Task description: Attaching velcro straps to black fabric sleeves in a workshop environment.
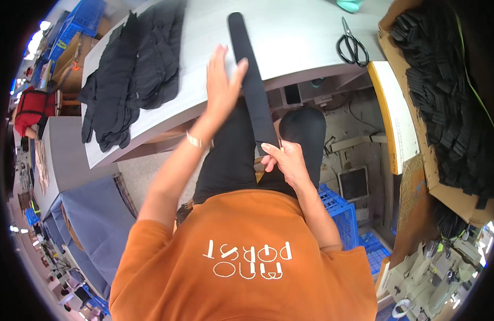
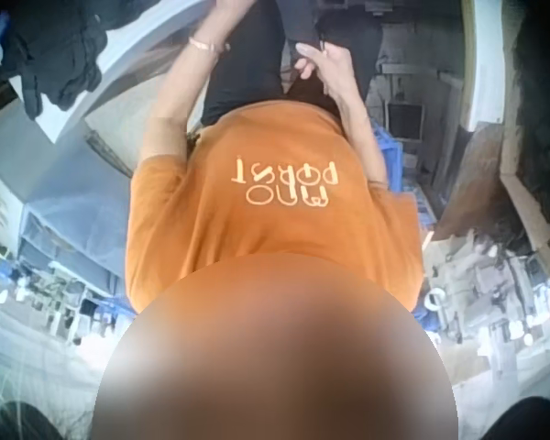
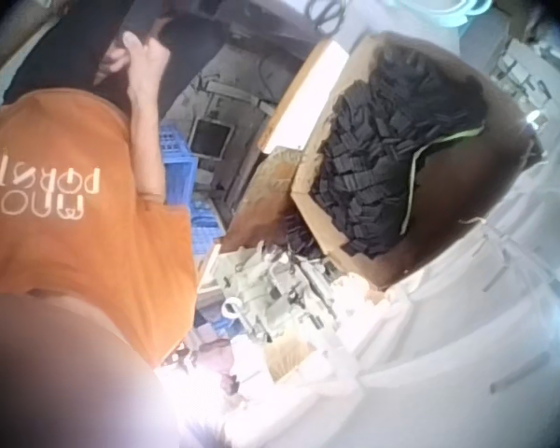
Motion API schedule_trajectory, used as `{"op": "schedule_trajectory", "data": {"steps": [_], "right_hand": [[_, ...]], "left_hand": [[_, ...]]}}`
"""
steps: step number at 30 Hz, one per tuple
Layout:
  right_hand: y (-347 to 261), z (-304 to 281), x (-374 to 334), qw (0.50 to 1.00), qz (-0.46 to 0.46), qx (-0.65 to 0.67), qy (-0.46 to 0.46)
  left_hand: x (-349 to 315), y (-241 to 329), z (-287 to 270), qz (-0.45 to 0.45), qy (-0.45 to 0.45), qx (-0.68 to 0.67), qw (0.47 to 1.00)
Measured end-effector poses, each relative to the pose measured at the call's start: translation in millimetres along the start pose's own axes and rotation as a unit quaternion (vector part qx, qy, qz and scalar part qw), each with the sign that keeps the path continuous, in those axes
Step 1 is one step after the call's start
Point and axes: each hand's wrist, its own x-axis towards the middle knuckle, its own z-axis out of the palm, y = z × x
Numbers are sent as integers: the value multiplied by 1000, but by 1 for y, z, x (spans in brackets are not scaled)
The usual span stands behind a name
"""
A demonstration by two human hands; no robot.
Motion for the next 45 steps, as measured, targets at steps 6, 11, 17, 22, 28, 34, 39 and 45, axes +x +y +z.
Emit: {"op": "schedule_trajectory", "data": {"steps": [6,11,17,22,28,34,39,45], "right_hand": [[2,1,-1,999,-17,-21,-24],[-10,9,-14,999,-42,-24,-14],[-8,12,-8,995,-78,13,63],[-11,32,-9,900,-309,-251,178],[-26,47,-33,725,-465,-486,144],[-19,23,-36,902,-294,-248,198],[-12,18,-28,982,-148,-97,68],[-5,21,-22,980,-175,-50,74]], "left_hand": [[-132,58,-40,-425,-106,-358,825],[-131,47,-50,-508,-185,-457,706],[-129,54,-62,-502,-224,-504,666],[-140,54,-56,-503,-177,-536,655],[-128,63,-67,-466,-178,-631,594],[-127,63,-68,-500,-142,-617,591],[-142,51,-66,-513,-186,-540,641],[-140,54,-69,-501,-194,-536,651]]}}
